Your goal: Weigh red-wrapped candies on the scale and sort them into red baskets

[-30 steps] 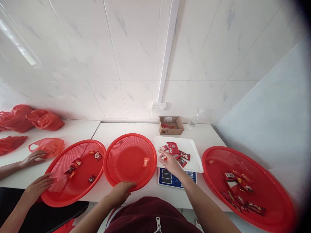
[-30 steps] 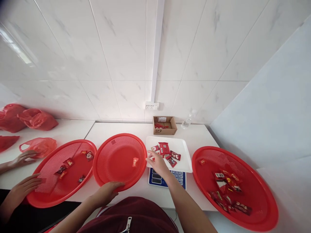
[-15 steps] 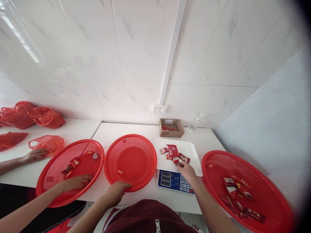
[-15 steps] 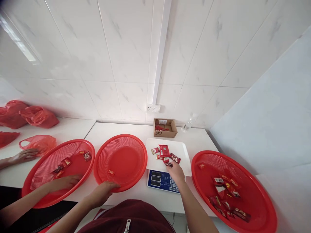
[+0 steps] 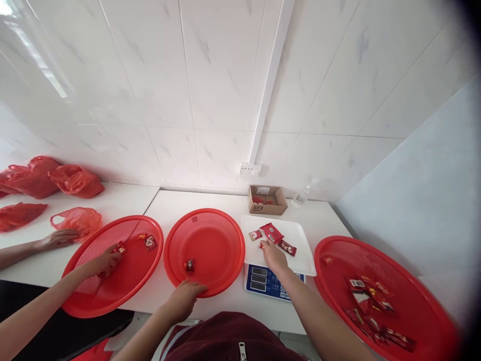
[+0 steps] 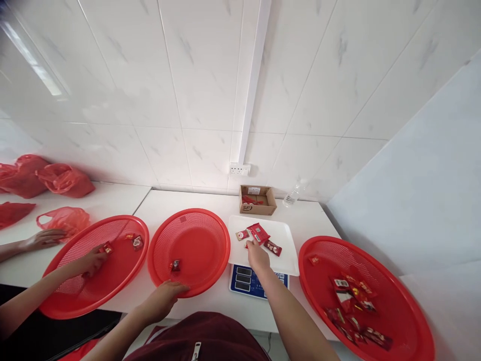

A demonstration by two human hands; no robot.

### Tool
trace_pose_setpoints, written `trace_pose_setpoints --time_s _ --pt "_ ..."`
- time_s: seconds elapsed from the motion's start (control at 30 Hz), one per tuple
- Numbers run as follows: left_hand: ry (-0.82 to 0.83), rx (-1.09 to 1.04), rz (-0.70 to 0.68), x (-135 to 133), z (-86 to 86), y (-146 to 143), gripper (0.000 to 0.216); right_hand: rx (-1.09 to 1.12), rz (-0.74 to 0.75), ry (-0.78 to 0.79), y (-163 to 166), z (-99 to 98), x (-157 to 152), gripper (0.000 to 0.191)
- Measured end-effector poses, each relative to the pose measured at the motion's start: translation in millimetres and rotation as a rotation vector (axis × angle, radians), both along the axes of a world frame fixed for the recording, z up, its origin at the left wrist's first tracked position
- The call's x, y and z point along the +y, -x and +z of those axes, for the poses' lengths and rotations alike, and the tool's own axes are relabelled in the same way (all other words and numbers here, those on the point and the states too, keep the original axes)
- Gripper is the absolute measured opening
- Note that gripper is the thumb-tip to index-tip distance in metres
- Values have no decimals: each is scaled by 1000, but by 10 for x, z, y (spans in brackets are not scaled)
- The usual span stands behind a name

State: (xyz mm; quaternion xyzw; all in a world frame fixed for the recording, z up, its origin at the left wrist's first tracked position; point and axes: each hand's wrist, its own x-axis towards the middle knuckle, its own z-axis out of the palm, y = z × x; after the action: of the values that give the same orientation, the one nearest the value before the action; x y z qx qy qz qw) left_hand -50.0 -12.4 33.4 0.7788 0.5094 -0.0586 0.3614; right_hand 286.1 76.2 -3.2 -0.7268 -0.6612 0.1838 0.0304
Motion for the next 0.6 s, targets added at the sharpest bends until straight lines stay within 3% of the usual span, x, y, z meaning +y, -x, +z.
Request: trace_pose_setpoints --time_s 0.1,0.17,0.27,0.4,0.6 --pt "-39 32 3 -15 -10 -10 55 59 -79 -25 41 21 -12 27" --pt "-51 39 -4 -21 -18 -10 56 258 -93 -24 149 98 12 26" --pt "-66 34 -11 -20 -31 -9 56 553 -14 1 351 244 117 40" --pt "-45 41 -10 -16 -27 -24 54 276 105 -62 442 310 315 42" --pt "-9 69 19 -29 21 -108 46 33 79 -7 214 128 275 38"
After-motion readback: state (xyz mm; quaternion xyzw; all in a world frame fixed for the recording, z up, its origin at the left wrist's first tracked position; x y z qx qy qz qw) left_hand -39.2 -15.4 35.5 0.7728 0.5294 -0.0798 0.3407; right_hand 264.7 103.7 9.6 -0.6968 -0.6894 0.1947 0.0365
